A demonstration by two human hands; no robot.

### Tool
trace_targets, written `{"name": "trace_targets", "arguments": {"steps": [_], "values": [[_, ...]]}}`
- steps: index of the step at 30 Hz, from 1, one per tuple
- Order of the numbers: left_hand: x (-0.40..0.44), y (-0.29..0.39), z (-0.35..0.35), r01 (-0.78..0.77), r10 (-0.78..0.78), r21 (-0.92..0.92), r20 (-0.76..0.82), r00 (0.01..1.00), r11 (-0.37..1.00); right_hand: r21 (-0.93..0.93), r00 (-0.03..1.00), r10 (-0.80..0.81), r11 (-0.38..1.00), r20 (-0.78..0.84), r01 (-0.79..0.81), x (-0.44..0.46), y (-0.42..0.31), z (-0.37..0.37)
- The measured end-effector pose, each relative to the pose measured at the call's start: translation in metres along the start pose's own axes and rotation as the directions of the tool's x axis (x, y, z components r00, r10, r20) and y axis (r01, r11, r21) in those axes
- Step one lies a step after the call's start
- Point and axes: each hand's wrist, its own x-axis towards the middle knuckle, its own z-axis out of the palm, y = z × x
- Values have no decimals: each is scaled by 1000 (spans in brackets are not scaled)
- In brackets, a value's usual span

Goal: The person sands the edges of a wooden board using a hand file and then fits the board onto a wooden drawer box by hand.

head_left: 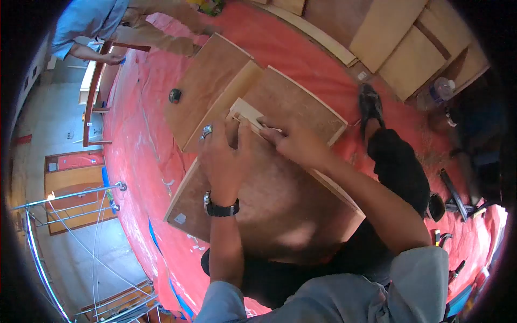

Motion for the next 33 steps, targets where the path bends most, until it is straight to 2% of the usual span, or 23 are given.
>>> {"name": "trace_targets", "arguments": {"steps": [2, 5, 8, 17, 19, 20, 23, 26, 29, 32, 33], "values": [[2, -1, -2, -16, 16, 13, 15, 1000, 1000, 48, 999, 15, 999, 36, -17, 3, -3, -5], [6, 1, -1, -30, 30, -3, -14, 999, 1000, 22, 998, 36, 999, 55, -37, 5, -9, -10], [9, 8, -3, -2, 1, 64, 14, 1000, 998, -188, 992, 77, 981, 102, -57, 2, -16, -12], [15, 22, -9, 56, -75, 147, 124, 989, 988, -128, 995, 79, 989, 64, -70, 0, -10, -2], [11, 26, -9, 104, -123, 126, 153, 980, 987, -138, 986, 102, 987, 135, -83, -2, -11, -7], [12, 24, -11, 135, -151, 113, 150, 977, 984, -154, 980, 99, 985, 175, -72, 2, -13, -12], [-6, 6, -13, 96, -92, -27, 109, 990, 995, -133, 991, 83, 989, 106, -69, 1, -12, -9], [-28, -3, -25, 95, -96, 9, 28, 995, 995, -141, 1000, 2, 990, 16, 0, -4, -18, -4], [-51, -21, -43, 101, -101, 42, -23, 995, 994, -170, 1000, 8, 986, 16, -5, -7, -17, 0], [-78, -47, -53, 134, -131, 79, -41, 991, 988, -185, 991, 131, 975, 41, -121, -6, -29, -4], [-87, -55, -54, 118, -113, 82, -60, 992, 990, -198, 994, 104, 976, 36, -95, -6, -26, -4]]}}
